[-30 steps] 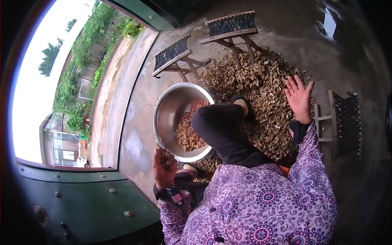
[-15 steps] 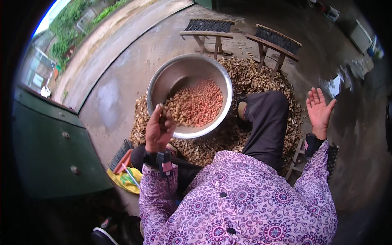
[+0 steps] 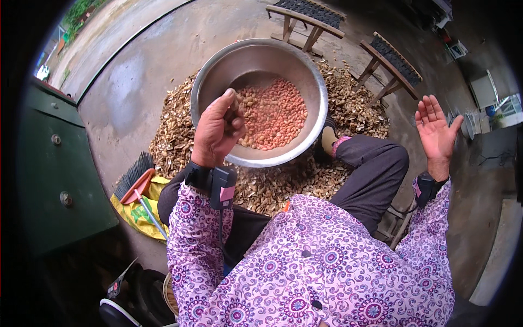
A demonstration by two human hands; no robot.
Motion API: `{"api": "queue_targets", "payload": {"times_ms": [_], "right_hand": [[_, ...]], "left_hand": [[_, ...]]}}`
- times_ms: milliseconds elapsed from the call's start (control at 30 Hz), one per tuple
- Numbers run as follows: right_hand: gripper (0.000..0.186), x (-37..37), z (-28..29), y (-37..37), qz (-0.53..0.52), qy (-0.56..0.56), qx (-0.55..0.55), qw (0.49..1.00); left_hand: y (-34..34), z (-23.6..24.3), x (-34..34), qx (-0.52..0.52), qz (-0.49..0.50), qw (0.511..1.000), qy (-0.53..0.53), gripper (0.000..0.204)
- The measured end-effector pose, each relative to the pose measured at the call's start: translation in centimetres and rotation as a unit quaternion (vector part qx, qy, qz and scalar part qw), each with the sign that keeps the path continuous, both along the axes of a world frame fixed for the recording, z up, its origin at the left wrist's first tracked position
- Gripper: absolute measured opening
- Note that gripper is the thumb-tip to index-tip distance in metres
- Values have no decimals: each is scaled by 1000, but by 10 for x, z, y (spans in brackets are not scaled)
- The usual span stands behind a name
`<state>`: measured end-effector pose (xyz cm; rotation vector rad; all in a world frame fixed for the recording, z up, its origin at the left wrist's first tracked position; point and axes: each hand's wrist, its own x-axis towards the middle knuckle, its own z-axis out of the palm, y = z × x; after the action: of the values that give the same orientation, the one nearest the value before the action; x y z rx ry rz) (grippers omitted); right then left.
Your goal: The person sits on the floor and shells peanuts by hand, placing the shelled nuts into a metal bowl and discarding the shells onto the floor. The person repeatedly picks up peanuts, removes the shells, and drops the kernels into the bowl.
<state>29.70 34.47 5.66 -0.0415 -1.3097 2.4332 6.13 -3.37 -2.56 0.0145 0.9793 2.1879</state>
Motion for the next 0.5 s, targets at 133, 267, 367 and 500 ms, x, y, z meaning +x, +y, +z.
{"api": "queue_targets", "payload": {"times_ms": [133, 267, 367, 500], "right_hand": [[80, -49, 19, -29, 61, 3, 13, 998], [80, -88, 16, -56, 76, -34, 35, 996], [79, -106, 1, -73, 63, -101, 58, 991], [76, -125, -26, -87, 94, -197, 161, 963]], "left_hand": [[-12, 2, -8, 1, 23, 999, 23, 21], [-21, -1, -10, 13, 31, 999, 35, 20], [-27, 1, -10, 6, 33, 998, 45, 20], [-35, -3, -11, 2, 24, 997, 72, 19]]}}
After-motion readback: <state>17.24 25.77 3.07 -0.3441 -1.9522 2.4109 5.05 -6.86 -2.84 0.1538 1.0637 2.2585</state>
